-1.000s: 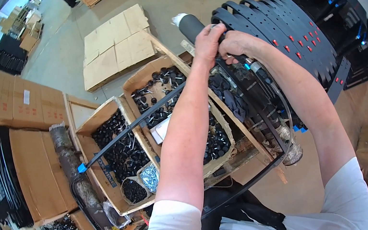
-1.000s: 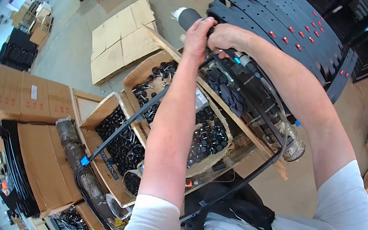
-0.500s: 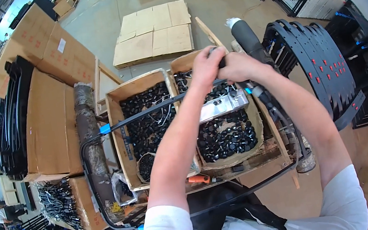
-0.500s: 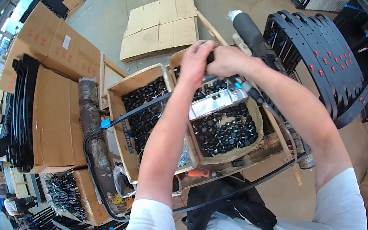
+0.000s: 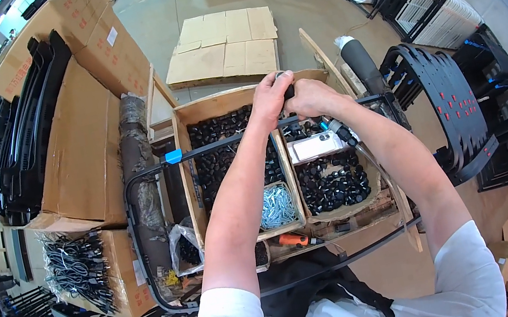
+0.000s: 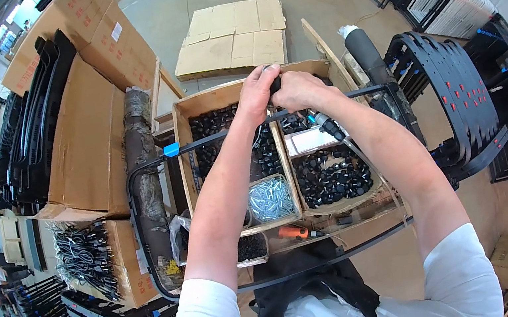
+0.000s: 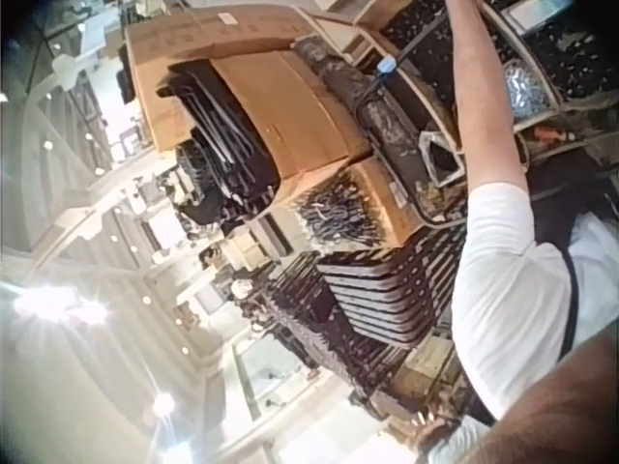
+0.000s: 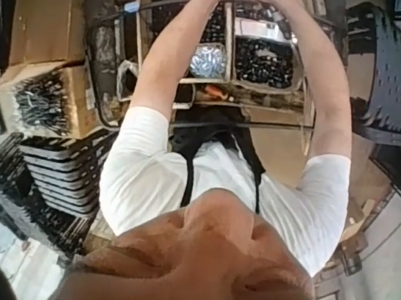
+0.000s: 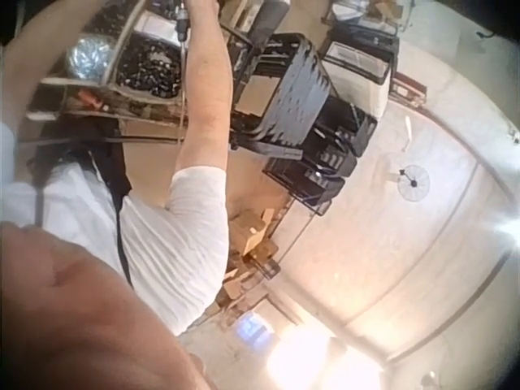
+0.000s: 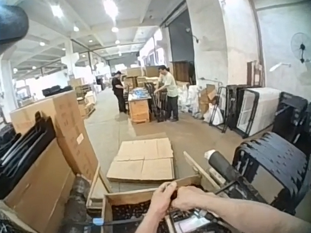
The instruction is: Assembling components into a plastic housing using tools and electrical wiring in a factory setting.
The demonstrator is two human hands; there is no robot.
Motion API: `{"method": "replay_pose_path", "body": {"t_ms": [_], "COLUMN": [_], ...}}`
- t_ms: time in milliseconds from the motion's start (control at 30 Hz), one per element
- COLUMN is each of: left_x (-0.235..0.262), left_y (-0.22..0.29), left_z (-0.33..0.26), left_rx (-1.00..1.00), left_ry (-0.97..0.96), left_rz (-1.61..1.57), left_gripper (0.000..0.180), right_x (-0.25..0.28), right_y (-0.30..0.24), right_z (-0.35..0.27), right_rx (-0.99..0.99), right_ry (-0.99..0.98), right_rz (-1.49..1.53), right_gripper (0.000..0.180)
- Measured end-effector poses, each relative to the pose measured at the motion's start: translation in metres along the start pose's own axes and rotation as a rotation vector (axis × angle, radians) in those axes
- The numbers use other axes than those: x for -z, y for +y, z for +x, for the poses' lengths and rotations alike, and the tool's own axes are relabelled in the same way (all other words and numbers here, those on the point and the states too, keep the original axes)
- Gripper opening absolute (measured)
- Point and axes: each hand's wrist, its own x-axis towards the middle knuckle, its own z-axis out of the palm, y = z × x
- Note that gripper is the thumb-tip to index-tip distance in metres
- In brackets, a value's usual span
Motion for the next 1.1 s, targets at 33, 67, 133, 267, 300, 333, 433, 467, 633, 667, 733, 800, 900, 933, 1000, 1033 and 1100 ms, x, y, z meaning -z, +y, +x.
{"method": "replay_pose_path", "body": {"t_ms": [33, 67, 133, 267, 300, 333, 433, 467, 633, 667, 733, 800, 900, 933, 1000, 1033, 1100], "left_x": [-0.001, -0.003, 0.008, 0.008, 0.008, 0.008, 0.009, 0.010, 0.014, 0.015, 0.014, 0.008, 0.004, -0.007, -0.005, -0.003, 0.003], "left_y": [0.000, 0.000, -0.007, -0.014, -0.014, -0.015, -0.018, -0.019, -0.012, -0.012, -0.011, -0.017, -0.024, -0.027, -0.019, -0.016, -0.007], "left_z": [0.000, -0.001, -0.001, -0.001, -0.001, -0.002, -0.002, -0.002, -0.008, -0.009, -0.008, -0.003, 0.001, 0.000, -0.003, -0.005, -0.008], "left_rx": [0.009, 0.013, -0.013, -0.017, -0.016, -0.017, -0.029, -0.022, -0.023, 0.028, 0.018, -0.091, -0.028, -0.053, -0.088, -0.122, -0.084], "left_ry": [-0.025, -0.026, -0.024, -0.020, -0.012, -0.014, 0.002, -0.001, -0.002, -0.005, 0.006, 0.002, 0.054, 0.009, -0.020, -0.038, -0.006], "left_rz": [0.009, 0.002, 0.002, -0.006, -0.005, -0.005, 0.009, -0.001, -0.043, -0.100, -0.123, -0.026, -0.069, -0.074, -0.051, -0.047, -0.001], "left_gripper": [0.026, 0.026, 0.026, 0.025, 0.025, 0.025, 0.025, 0.025, 0.027, 0.027, 0.027, 0.029, 0.035, 0.033, 0.026, 0.024, 0.023], "right_x": [0.000, -0.005, -0.006, -0.011, -0.011, -0.011, -0.014, -0.015, -0.026, -0.032, -0.032, -0.036, -0.028, -0.023, -0.020, -0.019, -0.022], "right_y": [0.001, 0.008, 0.000, -0.001, -0.001, -0.001, 0.003, 0.003, 0.011, 0.012, 0.020, 0.042, 0.030, 0.033, 0.019, 0.018, 0.011], "right_z": [-0.001, 0.006, 0.002, 0.004, 0.004, 0.003, 0.006, 0.008, 0.031, 0.040, 0.048, 0.065, 0.043, 0.032, 0.020, 0.017, 0.021], "right_rx": [-0.022, -0.007, -0.002, -0.061, -0.062, -0.048, -0.025, -0.013, 0.015, 0.053, 0.151, 0.195, 0.168, 0.115, 0.065, 0.033, 0.059], "right_ry": [0.012, 0.067, 0.061, 0.012, 0.014, 0.015, 0.028, 0.039, -0.064, -0.058, -0.057, -0.030, -0.039, -0.038, -0.026, -0.005, -0.015], "right_rz": [-0.019, 0.006, -0.006, -0.031, -0.029, -0.029, 0.007, 0.042, 0.190, 0.240, 0.205, 0.131, 0.306, 0.335, 0.421, 0.492, 0.510], "right_gripper": [0.033, 0.036, 0.036, 0.039, 0.039, 0.039, 0.034, 0.031, 0.027, 0.023, 0.015, 0.014, 0.008, 0.008, 0.010, 0.011, 0.011]}}
